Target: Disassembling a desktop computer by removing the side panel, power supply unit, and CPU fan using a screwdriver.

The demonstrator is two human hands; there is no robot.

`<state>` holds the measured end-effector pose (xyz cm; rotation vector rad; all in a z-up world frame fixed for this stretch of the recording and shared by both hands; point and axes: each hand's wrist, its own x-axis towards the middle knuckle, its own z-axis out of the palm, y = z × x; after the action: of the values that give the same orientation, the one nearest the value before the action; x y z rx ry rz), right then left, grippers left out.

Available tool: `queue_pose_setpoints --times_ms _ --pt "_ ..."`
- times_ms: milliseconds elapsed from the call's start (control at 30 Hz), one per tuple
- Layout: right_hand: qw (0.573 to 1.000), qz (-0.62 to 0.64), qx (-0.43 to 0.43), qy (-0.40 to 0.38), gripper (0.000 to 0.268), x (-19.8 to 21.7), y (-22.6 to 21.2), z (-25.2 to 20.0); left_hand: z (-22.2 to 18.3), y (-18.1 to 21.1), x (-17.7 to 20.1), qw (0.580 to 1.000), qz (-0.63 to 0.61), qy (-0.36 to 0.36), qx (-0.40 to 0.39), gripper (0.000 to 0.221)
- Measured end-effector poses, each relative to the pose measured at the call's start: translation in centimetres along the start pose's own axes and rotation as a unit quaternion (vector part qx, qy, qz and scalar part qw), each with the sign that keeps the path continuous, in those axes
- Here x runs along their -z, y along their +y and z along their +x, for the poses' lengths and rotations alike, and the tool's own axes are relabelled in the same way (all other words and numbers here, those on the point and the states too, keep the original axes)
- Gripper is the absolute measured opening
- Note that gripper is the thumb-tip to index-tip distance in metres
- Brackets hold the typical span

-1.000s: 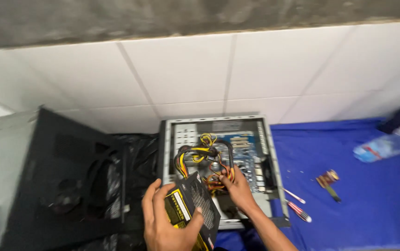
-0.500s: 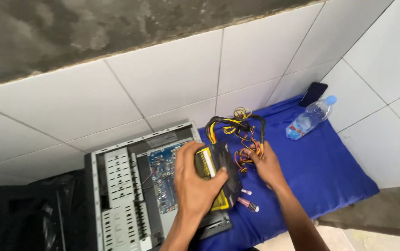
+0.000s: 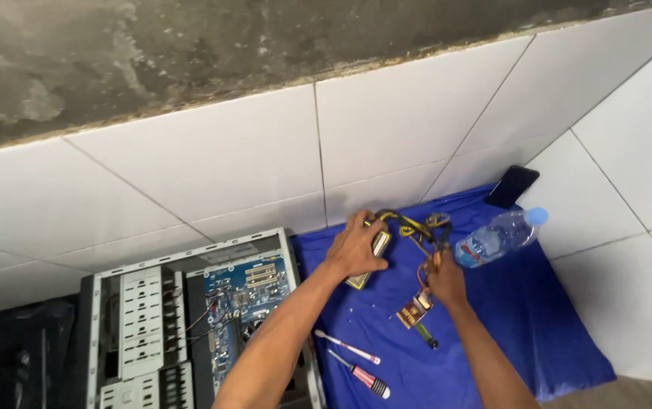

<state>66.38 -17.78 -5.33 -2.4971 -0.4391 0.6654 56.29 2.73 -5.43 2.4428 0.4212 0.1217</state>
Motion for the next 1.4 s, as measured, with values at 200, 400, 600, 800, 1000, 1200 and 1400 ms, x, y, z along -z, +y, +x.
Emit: queue_pose_setpoints --times_ms 200,400,600,800,1000,1200,1400 --pt "0.994 -0.098 -0.033 -0.045 0.042 -9.8 13.1 8.9 4.2 -6.0 -7.0 0.988 0.066 -0.095 -0.106 0.073" --pt "0.994 -0.021 0.069 0.079 0.040 -9.9 10.8 4.3 4.1 -6.5 -6.5 0.983 0.084 -0.080 -0.139 0.065" --pt "0.985 -0.045 0.069 0.150 0.085 -13.6 14.6 1.3 1.9 -5.9 -5.2 0.992 0.095 -0.067 -0.055 0.086" --pt "0.957 -0.077 0.165 0.227 0.088 -12.3 11.8 -7.7 -10.5 -1.3 2.1 0.982 -0.087 0.165 -0.029 0.055" --pt "0.984 -0.050 0.168 -0.041 0.032 -16.7 13.4 -12.6 -24.6 -1.5 4.3 0.911 -0.168 0.318 0.204 0.036" --pt "0.953 -0.207 0.184 -0.123 0.041 -22.0 14.9 -11.8 -33.0 -3.1 -0.4 0.851 -0.276 0.221 0.388 0.032" --pt "0.896 -0.308 0.245 -0.205 0.033 -20.9 12.1 -12.2 -31.8 1.1 -1.8 0.850 -0.308 0.176 0.390 0.045"
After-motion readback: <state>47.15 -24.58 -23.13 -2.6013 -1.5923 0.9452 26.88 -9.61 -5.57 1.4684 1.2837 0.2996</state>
